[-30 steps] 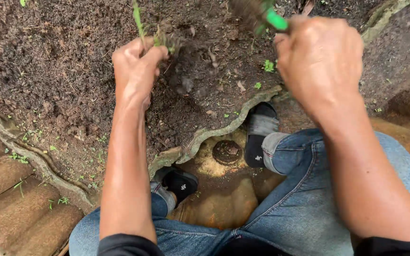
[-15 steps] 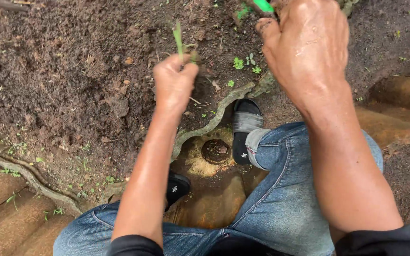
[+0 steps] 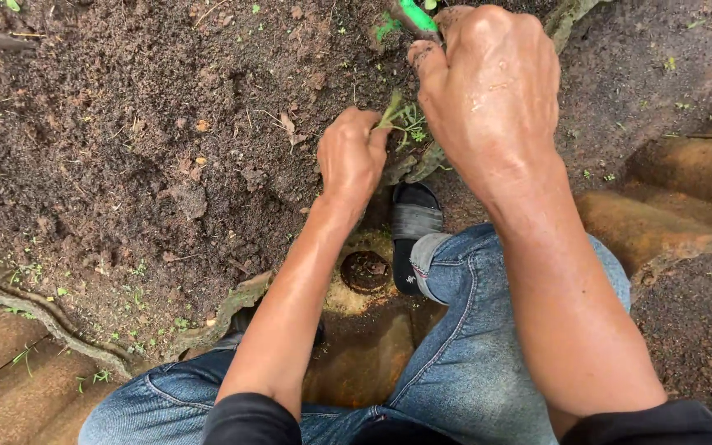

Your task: The person is weeding a small garden plot and digging in the soil using a hand trowel.

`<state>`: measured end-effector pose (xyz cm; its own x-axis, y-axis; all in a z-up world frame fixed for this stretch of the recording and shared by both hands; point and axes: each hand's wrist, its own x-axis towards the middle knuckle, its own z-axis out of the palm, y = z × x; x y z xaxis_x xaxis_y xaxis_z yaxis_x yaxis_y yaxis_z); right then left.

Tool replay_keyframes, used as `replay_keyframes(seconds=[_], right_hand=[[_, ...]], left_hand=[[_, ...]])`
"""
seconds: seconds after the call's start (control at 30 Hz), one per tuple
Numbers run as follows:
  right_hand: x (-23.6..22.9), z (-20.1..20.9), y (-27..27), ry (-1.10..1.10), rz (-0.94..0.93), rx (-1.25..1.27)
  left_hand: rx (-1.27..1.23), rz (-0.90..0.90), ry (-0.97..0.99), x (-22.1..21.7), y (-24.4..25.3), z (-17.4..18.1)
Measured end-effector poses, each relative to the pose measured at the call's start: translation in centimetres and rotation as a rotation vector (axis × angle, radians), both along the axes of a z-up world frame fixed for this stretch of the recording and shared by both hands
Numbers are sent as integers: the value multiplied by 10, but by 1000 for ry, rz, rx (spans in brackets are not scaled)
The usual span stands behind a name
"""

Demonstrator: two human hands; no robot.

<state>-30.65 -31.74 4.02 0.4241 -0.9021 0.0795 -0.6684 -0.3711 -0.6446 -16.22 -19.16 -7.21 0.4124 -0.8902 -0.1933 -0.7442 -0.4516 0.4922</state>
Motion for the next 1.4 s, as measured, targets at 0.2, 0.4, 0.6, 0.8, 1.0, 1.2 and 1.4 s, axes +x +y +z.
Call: replay_keyframes(seconds=[0.2, 0.4, 0.6, 0.8, 1.0, 1.2, 1.4], right_hand=[[-1, 1, -3, -61, 1, -2], [-3, -4, -5, -28, -3, 15], [-7, -16, -4, 10, 4, 3], [0, -7, -5, 13, 23, 27], [-2, 0, -5, 26, 27, 9], [-1, -5, -5, -22, 20, 20], [0, 2, -11, -12, -7, 106]], left_hand=[[-77, 52, 60, -7, -2, 15], [-150, -346, -125, -12, -14, -13], [-6, -197, -114, 4, 2, -10], [57, -87, 28, 18, 38, 17], [133, -243, 25, 18, 34, -8], [-3, -154, -4, 9, -2, 0], [-25, -238, -96, 7, -16, -23]])
